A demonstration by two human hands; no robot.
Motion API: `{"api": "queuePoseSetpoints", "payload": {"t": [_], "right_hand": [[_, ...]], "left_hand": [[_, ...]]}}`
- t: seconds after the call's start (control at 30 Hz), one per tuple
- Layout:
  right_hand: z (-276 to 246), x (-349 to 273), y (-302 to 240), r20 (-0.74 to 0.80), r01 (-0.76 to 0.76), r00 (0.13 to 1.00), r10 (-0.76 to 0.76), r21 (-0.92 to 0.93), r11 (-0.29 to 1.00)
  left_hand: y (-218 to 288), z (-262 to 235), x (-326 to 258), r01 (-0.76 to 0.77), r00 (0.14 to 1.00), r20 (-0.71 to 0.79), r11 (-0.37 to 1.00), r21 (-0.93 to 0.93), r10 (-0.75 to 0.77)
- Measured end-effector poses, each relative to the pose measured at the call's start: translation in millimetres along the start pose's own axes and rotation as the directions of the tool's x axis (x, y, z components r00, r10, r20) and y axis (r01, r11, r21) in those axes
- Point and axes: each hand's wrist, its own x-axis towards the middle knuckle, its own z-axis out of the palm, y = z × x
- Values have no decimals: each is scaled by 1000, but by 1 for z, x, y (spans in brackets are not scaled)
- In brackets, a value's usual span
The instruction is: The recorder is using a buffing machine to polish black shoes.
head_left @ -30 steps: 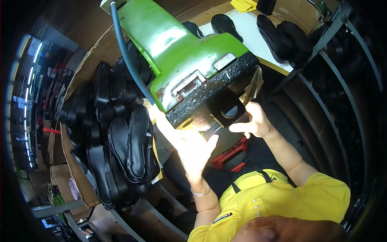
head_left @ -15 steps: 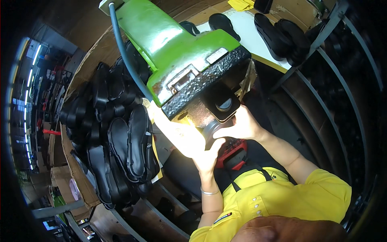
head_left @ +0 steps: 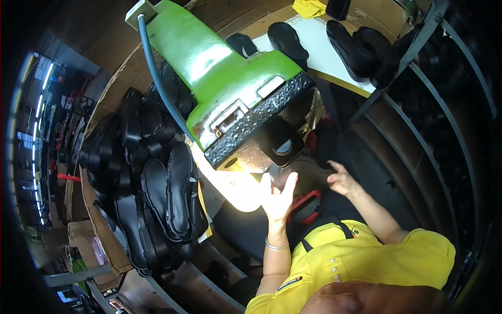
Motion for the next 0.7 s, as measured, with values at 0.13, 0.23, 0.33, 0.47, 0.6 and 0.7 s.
{"api": "queuePoseSetpoints", "payload": {"t": [0.13, 0.23, 0.33, 0.47, 0.6, 0.7], "right_hand": [[11, 4, -53, -235, 144, 951, -200, -237, 961], [51, 9, -101, -118, 286, 926, -359, -400, 870], [78, 12, -140, -49, 326, 906, -419, -549, 769], [122, 9, -163, 74, 420, 873, -482, -619, 664], [141, 7, -168, 225, 523, 818, -529, -673, 523], [157, 3, -164, 284, 543, 814, -507, -681, 491]], "left_hand": [[3, 7, 5, -3, 999, -46, 997, -72, 0], [12, 6, 12, -55, 998, -21, 998, 13, 55], [1, -3, 16, -141, 986, -48, 960, 241, 157], [-1, -15, 22, -147, 975, -109, 933, 328, 192], [-4, -27, 21, -40, 989, -125, 952, 303, 82], [-4, -37, 22, 29, 994, -105, 964, 264, -1]]}}
